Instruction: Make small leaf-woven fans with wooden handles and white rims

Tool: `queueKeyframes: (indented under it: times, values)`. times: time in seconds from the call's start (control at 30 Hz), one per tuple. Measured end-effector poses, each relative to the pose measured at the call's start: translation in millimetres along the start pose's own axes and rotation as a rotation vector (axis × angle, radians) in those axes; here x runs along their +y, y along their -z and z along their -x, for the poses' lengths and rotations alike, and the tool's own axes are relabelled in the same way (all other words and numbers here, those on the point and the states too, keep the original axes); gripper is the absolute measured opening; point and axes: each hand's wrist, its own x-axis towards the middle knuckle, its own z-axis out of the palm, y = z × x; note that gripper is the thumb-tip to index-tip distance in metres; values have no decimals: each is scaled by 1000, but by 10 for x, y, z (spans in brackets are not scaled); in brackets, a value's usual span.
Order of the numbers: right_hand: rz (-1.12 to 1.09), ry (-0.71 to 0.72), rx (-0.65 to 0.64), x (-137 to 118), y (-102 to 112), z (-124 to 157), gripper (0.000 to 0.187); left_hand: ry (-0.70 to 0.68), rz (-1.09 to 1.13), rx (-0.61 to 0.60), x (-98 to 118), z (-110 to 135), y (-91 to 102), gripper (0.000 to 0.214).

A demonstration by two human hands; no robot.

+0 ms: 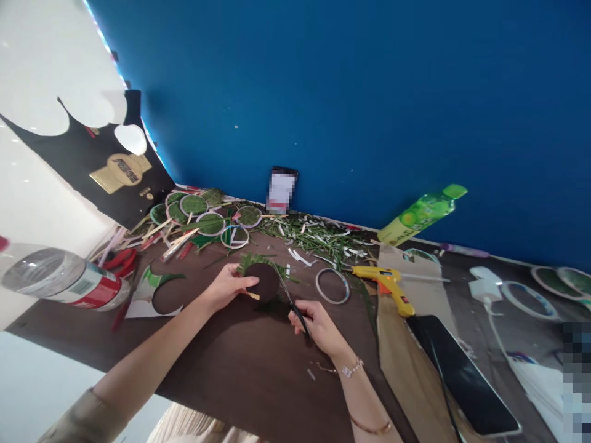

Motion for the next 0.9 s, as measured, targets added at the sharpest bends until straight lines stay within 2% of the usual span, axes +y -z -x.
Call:
queueKeyframes:
  times: [0.17,0.33,0.53,0.77,0.9]
  values:
    - [14,-15,-1,8,-6,-4,46,2,35,58,-11,-17,0,30]
    - [-29,-12,-37,-11,-32,-2,43,-15,-24,-13,-60,-33,27,30]
    - [-18,-23,-11,9,-57,-27,42,-13,37,36,-67,-40,2,27]
    - [-13,-14,-28,-29,-83,2,44,2,30,-51,-52,5,-24,27]
    - [-3,-8,-12,-5,-82,-5,45,-10,65,-15,-50,13,-49,26]
